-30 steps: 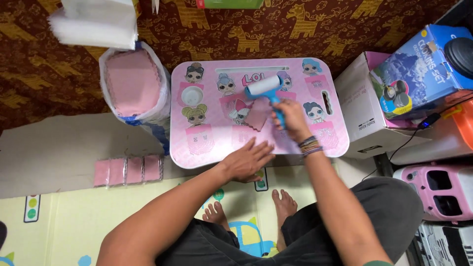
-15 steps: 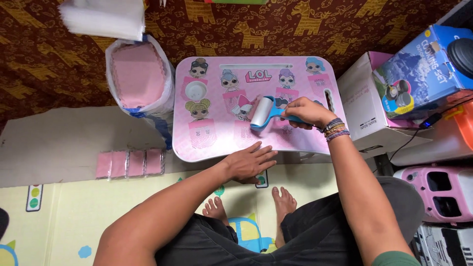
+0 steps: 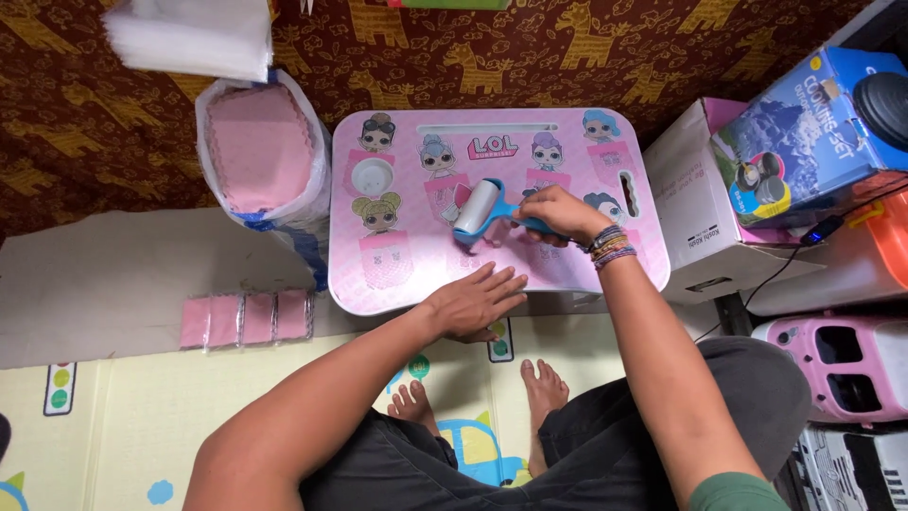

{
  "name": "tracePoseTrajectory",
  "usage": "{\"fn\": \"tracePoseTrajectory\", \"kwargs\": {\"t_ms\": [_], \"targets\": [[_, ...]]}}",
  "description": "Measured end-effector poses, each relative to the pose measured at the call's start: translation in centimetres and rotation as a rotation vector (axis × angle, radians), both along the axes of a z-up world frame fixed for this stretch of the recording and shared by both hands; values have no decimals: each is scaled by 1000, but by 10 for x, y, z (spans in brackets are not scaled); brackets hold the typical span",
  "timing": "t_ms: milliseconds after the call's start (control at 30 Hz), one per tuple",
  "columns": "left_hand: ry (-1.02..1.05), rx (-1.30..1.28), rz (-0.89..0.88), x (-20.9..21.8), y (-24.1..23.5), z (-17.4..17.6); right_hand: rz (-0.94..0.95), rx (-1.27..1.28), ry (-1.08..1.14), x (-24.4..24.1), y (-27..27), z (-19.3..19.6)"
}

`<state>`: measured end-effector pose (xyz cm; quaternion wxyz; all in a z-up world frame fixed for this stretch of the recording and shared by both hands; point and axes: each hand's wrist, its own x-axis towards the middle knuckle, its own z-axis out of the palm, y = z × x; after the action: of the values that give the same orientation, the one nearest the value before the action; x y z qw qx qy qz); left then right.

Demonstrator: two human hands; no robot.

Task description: The person folds pink cloths on a pink tray, uses a lint roller to clean the surface, and then places the folded cloths into clear plastic bags. The person repeats this process for multiple cloths.

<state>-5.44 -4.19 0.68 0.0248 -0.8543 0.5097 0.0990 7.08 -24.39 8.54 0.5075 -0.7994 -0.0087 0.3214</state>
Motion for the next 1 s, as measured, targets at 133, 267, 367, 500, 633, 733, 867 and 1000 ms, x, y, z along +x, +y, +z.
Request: {"fn": "tracePoseTrajectory", "kwargs": {"t_ms": [133,267,367,500,633,733,867,1000], "targets": [[-78,-41,44,9,9,2,-17,33,-17,1,15,-15],[-121,-101,158,23,14,-1,-137,198,-32,-5,21,-25],[-136,-90,253,35,18,5,-321,416,-62,-15,16,-25],[-162,-77,290,34,17,-4,-588,622,-87,-54,8,-25],[-186,-127,315,24,5,-7,-683,618,-51,-87,16,-34],[-232,-129,321,19,-3,-8,-700,599,-34,-103,30,-40],[-324,-105,279,16,-3,-14,-703,560,-7,-115,51,-39],[-346,-69,284,18,-4,-20,-706,542,-16,-106,56,-48]]}}
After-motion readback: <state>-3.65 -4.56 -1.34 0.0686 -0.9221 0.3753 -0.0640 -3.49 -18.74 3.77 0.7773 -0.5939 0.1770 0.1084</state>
